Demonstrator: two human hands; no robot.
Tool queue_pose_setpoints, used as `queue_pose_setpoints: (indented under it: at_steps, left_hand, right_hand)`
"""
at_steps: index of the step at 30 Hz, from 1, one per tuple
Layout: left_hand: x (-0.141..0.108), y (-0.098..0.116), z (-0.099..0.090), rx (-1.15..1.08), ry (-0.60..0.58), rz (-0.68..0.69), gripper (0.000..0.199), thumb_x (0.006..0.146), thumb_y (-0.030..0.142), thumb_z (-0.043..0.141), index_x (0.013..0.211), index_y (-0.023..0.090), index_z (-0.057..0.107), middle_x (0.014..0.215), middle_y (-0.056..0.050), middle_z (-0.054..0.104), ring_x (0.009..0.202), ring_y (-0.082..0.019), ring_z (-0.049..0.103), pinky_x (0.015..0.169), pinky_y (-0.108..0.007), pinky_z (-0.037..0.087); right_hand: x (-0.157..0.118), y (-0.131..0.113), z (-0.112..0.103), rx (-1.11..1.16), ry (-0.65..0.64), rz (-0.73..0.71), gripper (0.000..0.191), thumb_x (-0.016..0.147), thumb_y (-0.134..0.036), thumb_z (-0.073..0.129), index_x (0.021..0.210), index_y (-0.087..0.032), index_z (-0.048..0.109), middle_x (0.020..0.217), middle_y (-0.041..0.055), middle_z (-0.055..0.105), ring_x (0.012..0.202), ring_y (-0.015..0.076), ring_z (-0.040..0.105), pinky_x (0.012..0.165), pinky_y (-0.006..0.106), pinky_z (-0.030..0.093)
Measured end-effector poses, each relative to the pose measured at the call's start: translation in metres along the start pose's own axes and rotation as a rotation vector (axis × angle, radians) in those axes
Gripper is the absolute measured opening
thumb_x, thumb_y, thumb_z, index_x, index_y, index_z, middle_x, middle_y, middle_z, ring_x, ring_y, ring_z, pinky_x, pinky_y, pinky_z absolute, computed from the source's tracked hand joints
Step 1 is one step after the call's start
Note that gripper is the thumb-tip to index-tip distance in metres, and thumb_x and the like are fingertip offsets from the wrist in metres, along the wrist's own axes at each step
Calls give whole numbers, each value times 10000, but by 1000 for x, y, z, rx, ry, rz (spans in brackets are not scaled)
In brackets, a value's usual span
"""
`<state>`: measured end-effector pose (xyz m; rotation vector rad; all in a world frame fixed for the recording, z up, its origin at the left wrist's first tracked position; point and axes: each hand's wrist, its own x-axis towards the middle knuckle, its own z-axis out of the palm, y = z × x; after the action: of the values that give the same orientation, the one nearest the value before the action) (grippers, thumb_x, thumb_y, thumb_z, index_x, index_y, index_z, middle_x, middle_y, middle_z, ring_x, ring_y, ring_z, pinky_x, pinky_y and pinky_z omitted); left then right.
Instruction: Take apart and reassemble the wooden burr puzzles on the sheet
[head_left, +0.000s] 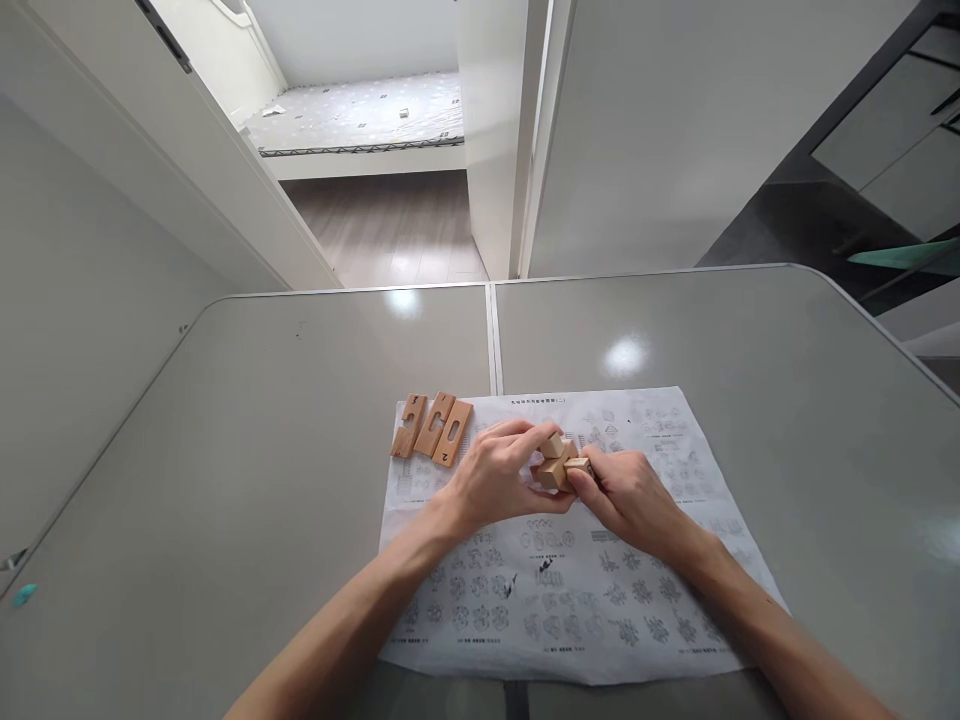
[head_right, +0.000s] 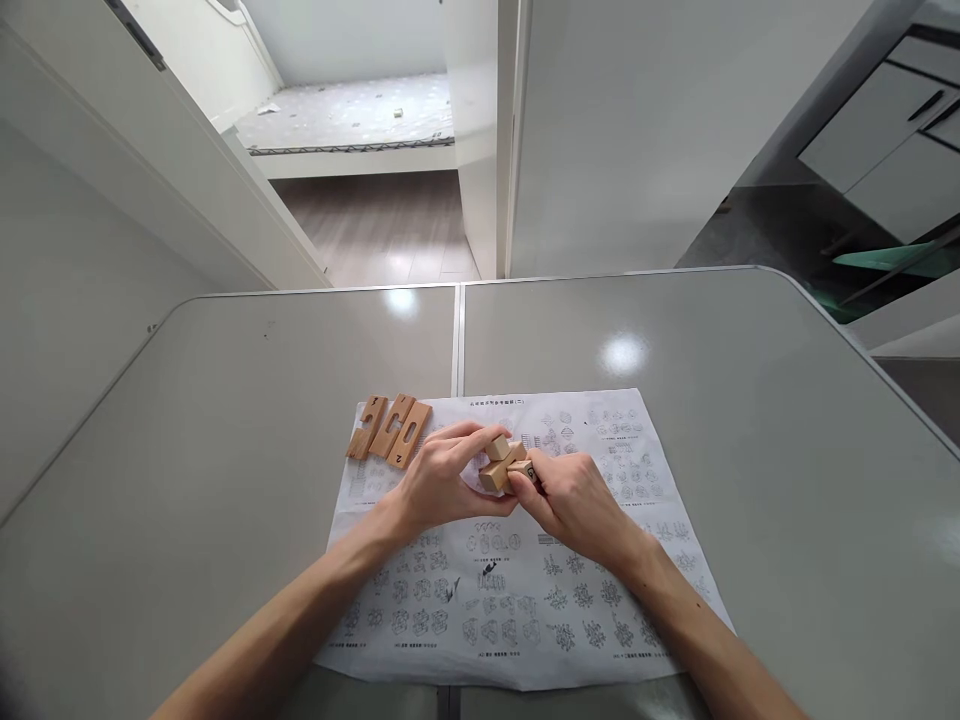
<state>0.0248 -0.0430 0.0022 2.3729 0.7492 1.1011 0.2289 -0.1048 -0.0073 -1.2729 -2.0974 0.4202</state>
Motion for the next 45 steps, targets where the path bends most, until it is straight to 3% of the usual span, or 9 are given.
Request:
queue_pose_setpoints:
  at_steps: [9, 13, 19, 24, 28, 33, 38, 41, 45]
  left_hand:
    - [5, 2, -7, -67, -102, -31, 353, 765, 303, 781, 1081, 223, 644, 825, 0, 740, 723, -169, 706, 737, -311, 626]
    - [2, 0, -4, -31, -83, -12, 383, 790, 340, 788, 1123, 216, 643, 790, 16, 737, 685, -166, 709, 763, -331, 631]
    - [-1, 2, -1, 70, -1, -14, 509, 869, 386, 792, 1322, 228, 622, 944, -23, 806, 876, -223, 793, 882, -383, 646]
    - [5, 0, -7, -78, 13, 13, 647, 869, 433, 852, 1419, 246, 567, 1303, -135, 714, 1160, -261, 747, 958, -406, 656]
    - [10, 3, -17, -144, -31, 89, 761, 875, 410, 857, 1515, 266, 470, 1375, -137, 711, 1247, -279, 720, 1068, -460, 615]
    - [22, 20, -33, -159, -182, 127, 745, 838, 452, 872, 1459, 254, 512, 1170, -79, 797, 1028, -255, 782, 974, -426, 632]
    - [31, 48, -43, -243, -308, 218, 604, 832, 526, 866, 1281, 222, 601, 1025, -59, 806, 965, -239, 780, 942, -372, 627]
    - [31, 64, -45, -235, -339, 252, 670, 760, 581, 903, 1283, 260, 633, 1011, -48, 798, 973, -255, 780, 911, -371, 644]
    - [29, 74, -48, -231, -295, 316, 691, 736, 638, 897, 1269, 268, 659, 983, -50, 792, 946, -253, 779, 868, -353, 653]
  right_hand:
    - [-1, -1, 0, 7, -9, -19, 421, 1155, -390, 367, 757, -255, 381, 546, -65, 451, 428, 112, 350, 481, 270, 278]
    - [-1, 0, 1, 28, -6, 0, 401, 1146, -372, 398, 763, -257, 361, 556, -73, 431, 431, 110, 339, 476, 271, 273]
    - [-3, 2, -1, 154, -30, 116, 361, 1132, -396, 411, 804, -246, 422, 628, -40, 496, 508, 132, 396, 512, 281, 319]
    - [4, -10, -10, 407, -58, 255, 419, 1136, -486, 385, 806, -239, 458, 677, -23, 510, 567, 146, 431, 536, 288, 363]
    - [8, -17, -20, 746, -155, 336, 455, 1134, -516, 380, 791, -234, 484, 673, -15, 503, 600, 161, 467, 586, 309, 445]
    - [4, -20, -41, 1006, -408, 330, 482, 1113, -566, 414, 909, -193, 640, 750, 39, 599, 652, 185, 574, 647, 348, 543]
    - [1, -31, -69, 1082, -656, 292, 346, 1091, -502, 555, 1076, -182, 684, 811, 39, 657, 607, 137, 592, 603, 279, 540]
    - [0, -38, -80, 1074, -798, 249, 349, 1113, -465, 511, 1008, -186, 693, 775, 36, 651, 629, 144, 613, 601, 270, 544]
    - [-1, -48, -89, 930, -751, 161, 328, 1108, -425, 524, 959, -212, 724, 779, 47, 680, 687, 174, 643, 645, 292, 579]
